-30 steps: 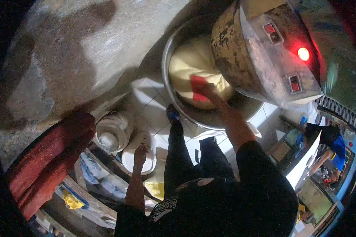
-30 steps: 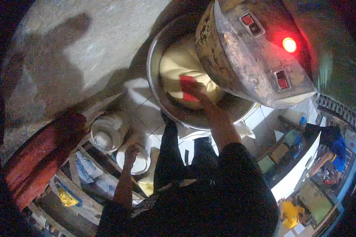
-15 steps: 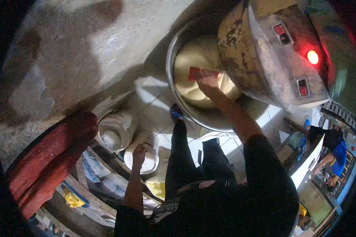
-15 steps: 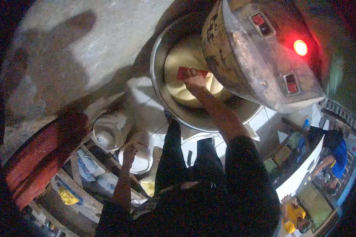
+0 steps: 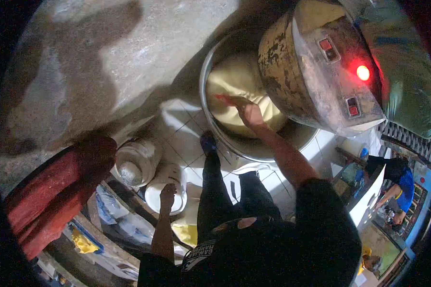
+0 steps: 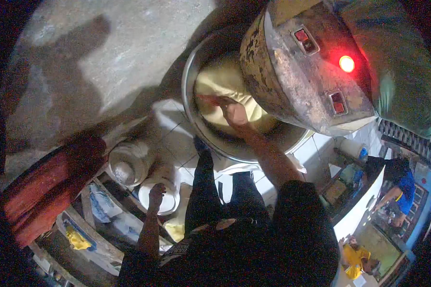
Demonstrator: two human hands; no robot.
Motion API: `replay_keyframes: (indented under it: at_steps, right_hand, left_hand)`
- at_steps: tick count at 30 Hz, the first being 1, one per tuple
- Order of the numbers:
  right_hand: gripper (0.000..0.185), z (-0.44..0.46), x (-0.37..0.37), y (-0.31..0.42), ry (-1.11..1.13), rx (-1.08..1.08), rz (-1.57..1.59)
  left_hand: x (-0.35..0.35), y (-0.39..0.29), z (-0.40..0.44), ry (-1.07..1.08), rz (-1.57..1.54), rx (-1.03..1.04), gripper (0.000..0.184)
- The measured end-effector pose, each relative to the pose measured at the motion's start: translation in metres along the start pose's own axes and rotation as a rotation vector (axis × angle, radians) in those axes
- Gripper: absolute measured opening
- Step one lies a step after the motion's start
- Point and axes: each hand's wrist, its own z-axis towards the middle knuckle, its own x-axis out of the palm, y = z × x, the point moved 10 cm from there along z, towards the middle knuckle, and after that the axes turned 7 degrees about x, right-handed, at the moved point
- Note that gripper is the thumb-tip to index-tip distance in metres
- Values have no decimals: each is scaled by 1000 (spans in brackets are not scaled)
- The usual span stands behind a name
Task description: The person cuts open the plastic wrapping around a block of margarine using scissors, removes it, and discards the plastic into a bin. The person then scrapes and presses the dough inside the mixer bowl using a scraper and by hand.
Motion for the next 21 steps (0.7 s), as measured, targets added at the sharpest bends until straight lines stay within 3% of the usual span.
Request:
replay_keyframes:
  at_steps: [2, 4, 6, 8, 9, 10, 11, 12, 13, 15, 16, 18, 19, 20, 21]
  right_hand:
    - [30, -12, 13, -18, 10, -38, -34]
    - [30, -46, 50, -36, 359, 120, -219]
    - [30, -43, 26, -24, 149, 139, -10]
    - [33, -48, 47, -59, 348, 444, 438]
    - [40, -64, 73, -113, 245, 362, 624]
    - [40, -61, 31, -103, 317, 400, 180]
    - [38, -72, 16, -136, 293, 487, 80]
    - [35, -88, 13, -162, 276, 575, -13]
    - [35, -94, 9, -144, 279, 566, 0]
    - [30, -102, -50, -108, 13, 597, -45]
    - [24, -105, -47, -92, 23, 454, -327]
    - [26, -121, -90, -5, 59, 287, -327]
    - [32, -136, -84, 24, 255, 238, -402]
    - [35, -148, -110, 72, 135, 75, -337]
    - [38, -164, -136, 121, 14, -101, -290]
  left_hand:
    - [13, -14, 6, 39, 98, 86, 19]
    - [20, -14, 12, 34, 10, 19, 21]
    - [22, -41, 10, 36, 136, 49, 21]
    - [30, -53, 14, 55, 122, 13, 22]
    - [32, -31, 17, 61, 122, 17, 22]
    - [35, 14, 30, 41, -252, -2, 21]
    - [38, 38, 34, 14, -628, -23, 21]
    - [39, 22, 29, -2, -625, -21, 21]
    - [32, -22, 30, -50, -218, 98, 20]
    - [37, -94, 24, -28, 434, 368, 22]
    - [46, -110, 19, -45, 430, 383, 22]
    - [104, -184, 2, -16, 434, 765, 31]
    - [132, -238, -6, 68, 253, 610, 35]
    - [167, -301, -25, 154, 73, 453, 39]
    - [194, -350, -47, 112, -104, 582, 42]
